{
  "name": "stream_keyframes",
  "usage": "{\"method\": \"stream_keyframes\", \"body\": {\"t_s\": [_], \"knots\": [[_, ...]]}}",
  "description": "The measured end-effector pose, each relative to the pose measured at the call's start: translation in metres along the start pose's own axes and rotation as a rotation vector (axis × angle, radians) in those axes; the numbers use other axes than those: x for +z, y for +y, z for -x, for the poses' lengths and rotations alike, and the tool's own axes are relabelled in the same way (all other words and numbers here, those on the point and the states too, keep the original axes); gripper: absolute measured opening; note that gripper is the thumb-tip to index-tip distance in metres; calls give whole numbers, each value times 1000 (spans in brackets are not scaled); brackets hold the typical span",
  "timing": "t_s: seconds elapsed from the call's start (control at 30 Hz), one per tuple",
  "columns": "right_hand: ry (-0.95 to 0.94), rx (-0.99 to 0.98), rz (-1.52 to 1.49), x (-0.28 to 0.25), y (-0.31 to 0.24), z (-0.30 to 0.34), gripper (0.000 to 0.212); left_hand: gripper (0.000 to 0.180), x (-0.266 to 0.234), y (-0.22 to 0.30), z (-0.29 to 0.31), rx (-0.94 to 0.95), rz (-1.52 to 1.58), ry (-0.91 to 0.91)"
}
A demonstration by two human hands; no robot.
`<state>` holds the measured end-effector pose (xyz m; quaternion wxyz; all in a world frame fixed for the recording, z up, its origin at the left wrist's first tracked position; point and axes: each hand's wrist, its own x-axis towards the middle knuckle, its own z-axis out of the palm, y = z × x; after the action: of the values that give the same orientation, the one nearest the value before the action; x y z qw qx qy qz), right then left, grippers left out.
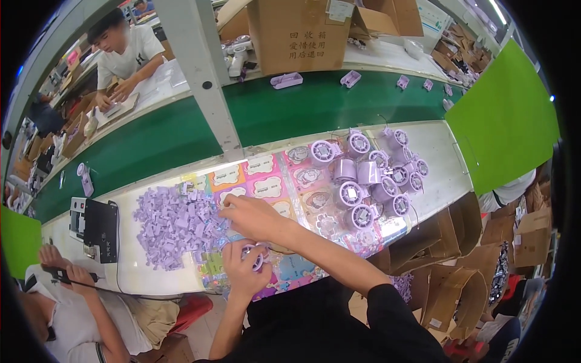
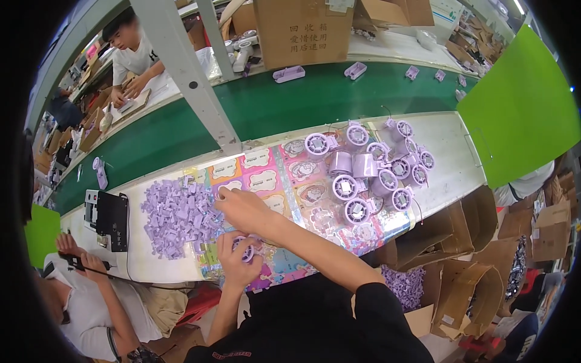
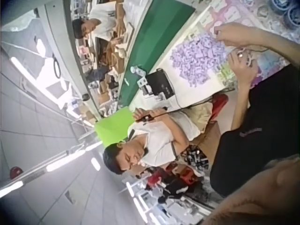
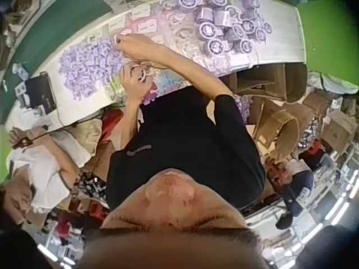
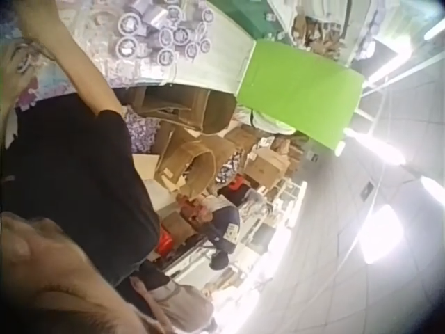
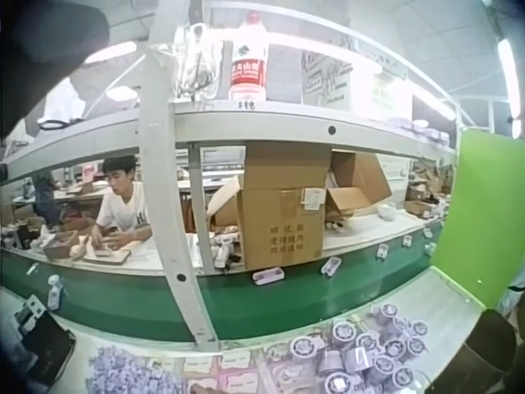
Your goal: The person assembles portable fans by attaching small plastic components onto circular fan heads, connecting the fan heads into plastic handle casings by hand, and placing the assembled units onto the conveyor belt.
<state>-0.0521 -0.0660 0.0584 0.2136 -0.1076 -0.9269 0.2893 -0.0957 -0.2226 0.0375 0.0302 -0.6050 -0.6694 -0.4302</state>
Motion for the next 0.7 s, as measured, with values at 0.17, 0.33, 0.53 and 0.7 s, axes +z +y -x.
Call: {"method": "stream_keyframes", "body": {"t_s": [0.17,0.33,0.53,0.7], "knots": [[-126,-9,174,13,18,-7,21,27,0,-2,0,-7,28,-6],[155,48,-19,-18,22,12,18,35,-1,0,-1,-40,24,-2],[77,498,-402,-52,7,55,27,51,19,-1,-16,-34,78,54],[158,619,-536,-44,4,80,30,54,30,1,-21,-58,91,77]]}}
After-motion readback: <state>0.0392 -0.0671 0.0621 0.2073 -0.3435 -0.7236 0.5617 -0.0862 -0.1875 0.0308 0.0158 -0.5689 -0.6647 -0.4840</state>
